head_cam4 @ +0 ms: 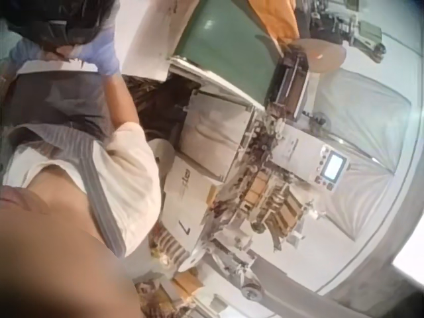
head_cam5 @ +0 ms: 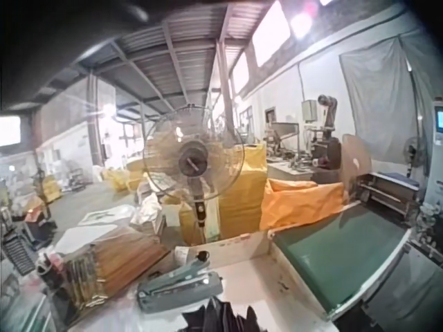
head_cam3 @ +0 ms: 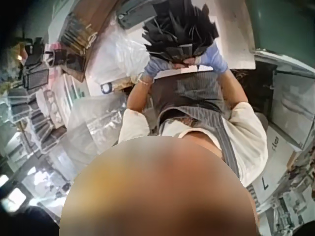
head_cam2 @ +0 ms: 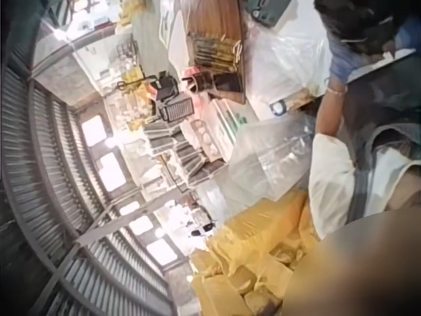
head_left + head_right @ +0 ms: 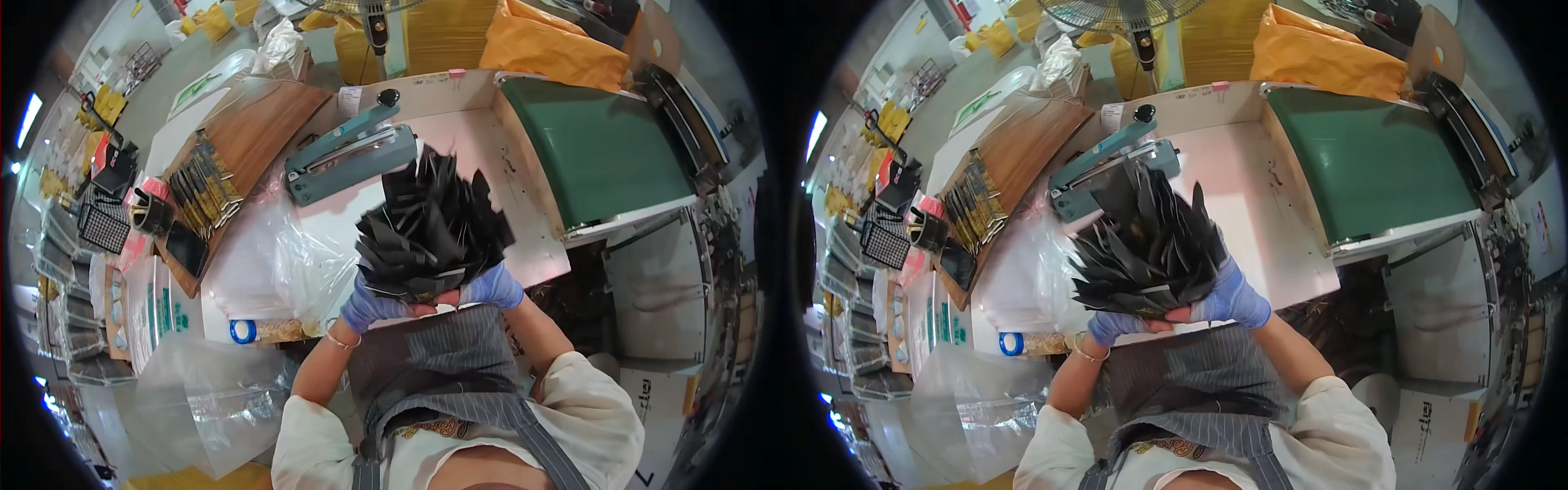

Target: Packaging and sealing bundles of sticks into plastic bags using a manual sealer at a factory workstation.

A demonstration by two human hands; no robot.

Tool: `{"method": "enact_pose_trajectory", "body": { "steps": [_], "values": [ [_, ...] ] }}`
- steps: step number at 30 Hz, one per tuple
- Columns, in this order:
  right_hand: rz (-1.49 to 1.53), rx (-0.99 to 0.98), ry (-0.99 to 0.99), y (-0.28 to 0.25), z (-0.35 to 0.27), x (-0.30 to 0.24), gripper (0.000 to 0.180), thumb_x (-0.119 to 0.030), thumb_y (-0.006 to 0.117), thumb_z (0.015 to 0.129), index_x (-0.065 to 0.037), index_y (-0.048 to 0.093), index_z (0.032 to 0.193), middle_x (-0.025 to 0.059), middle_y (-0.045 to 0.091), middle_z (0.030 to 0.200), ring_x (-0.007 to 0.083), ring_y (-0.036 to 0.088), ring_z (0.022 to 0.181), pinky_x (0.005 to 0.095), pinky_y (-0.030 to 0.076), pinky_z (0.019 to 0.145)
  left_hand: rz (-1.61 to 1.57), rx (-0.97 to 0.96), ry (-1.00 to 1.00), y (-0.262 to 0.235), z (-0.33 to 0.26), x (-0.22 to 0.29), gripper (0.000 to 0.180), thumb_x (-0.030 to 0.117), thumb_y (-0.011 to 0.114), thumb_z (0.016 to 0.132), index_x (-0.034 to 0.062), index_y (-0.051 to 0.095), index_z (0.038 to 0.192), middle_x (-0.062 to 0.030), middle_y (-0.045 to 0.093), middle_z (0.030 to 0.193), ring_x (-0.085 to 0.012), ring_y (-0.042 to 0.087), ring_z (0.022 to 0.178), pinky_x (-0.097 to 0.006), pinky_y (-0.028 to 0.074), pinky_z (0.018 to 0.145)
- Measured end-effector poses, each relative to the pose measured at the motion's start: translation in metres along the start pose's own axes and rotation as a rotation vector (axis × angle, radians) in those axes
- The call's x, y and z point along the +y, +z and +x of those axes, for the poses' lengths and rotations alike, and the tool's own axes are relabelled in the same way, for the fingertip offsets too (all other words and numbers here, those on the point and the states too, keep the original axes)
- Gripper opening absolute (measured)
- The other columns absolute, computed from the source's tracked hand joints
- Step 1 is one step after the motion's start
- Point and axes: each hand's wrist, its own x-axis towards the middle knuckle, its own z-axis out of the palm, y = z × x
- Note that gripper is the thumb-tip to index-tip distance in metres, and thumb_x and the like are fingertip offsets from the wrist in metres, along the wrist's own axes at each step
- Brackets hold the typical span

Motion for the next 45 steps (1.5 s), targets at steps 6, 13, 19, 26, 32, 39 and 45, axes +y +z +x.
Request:
{"method": "enact_pose_trajectory", "body": {
  "steps": [6,13,19,26,32,39,45],
  "values": [
    [-0.041,-0.147,-0.336,-0.006,0.019,0.002,0.134,-0.030,0.091,0.048,-0.009,0.002,0.145,0.0155,0.026,0.143,0.0294,0.030,0.131,0.0393,0.024,0.107,-1.527,0.054,0.015,-0.022,0.034,0.056,0.130,0.040,0.089,0.048,0.0086,0.008,0.145,-0.0114,0.036,0.139,-0.0231,0.038,0.128,-0.037,0.020,0.112],
    [-0.279,-0.156,-0.550,0.025,0.034,-0.019,0.085,-0.020,0.086,0.054,-0.006,0.047,0.128,0.0134,0.044,0.127,0.0269,0.046,0.115,0.0384,0.036,0.099,-0.756,0.407,0.276,-0.010,0.010,0.042,0.103,0.028,0.087,0.054,0.0035,0.030,0.136,-0.0086,0.042,0.130,-0.0211,0.043,0.120,-0.033,0.034,0.103],
    [0.256,-0.461,0.492,0.027,0.039,0.013,0.049,-0.023,0.070,0.068,0.002,0.059,0.109,0.0152,0.058,0.111,0.0223,0.055,0.102,0.0335,0.041,0.094,-1.643,0.234,-0.533,0.043,-0.060,0.069,0.064,0.041,0.067,0.078,0.0038,0.046,0.125,-0.0077,0.055,0.115,-0.0172,0.053,0.107,-0.029,0.043,0.094],
    [0.447,-0.422,0.473,0.061,0.025,0.065,0.019,-0.017,0.060,0.069,0.001,0.063,0.077,0.0102,0.062,0.087,0.0167,0.057,0.080,0.0269,0.045,0.079,0.630,1.232,-0.478,0.069,-0.108,-0.015,0.012,0.016,0.063,0.080,0.0066,0.068,0.083,-0.0107,0.044,0.130,-0.0383,0.035,0.119,-0.048,0.028,0.100],
    [0.395,-0.524,0.565,0.106,0.035,0.099,0.022,-0.015,0.060,0.073,0.003,0.065,0.084,0.0101,0.065,0.083,0.0152,0.058,0.076,0.0265,0.046,0.075,0.609,0.890,-0.284,-0.007,-0.127,-0.065,0.045,0.002,0.053,0.078,0.0076,0.050,0.123,-0.0144,0.055,0.113,-0.0338,0.058,0.092,-0.038,0.049,0.076],
    [0.095,-0.495,0.247,0.141,0.055,0.144,0.048,-0.018,0.063,0.081,0.003,0.053,0.123,0.0109,0.059,0.111,0.0147,0.057,0.092,0.0293,0.047,0.083,0.647,0.618,-0.309,0.032,-0.174,0.028,0.046,-0.002,0.050,0.078,0.0043,0.048,0.123,-0.0193,0.052,0.120,-0.0389,0.058,0.087,-0.039,0.050,0.075],
    [0.316,-0.351,0.008,0.143,0.037,0.110,0.120,-0.055,0.075,0.064,-0.001,0.004,0.145,0.0160,0.027,0.144,0.0263,0.040,0.124,0.0352,0.038,0.100,-1.668,1.122,-0.152,0.110,-0.156,-0.094,0.036,0.027,0.052,0.092,0.0034,0.050,0.120,-0.0084,0.062,0.106,-0.0170,0.062,0.083,-0.027,0.052,0.078]
  ]
}}
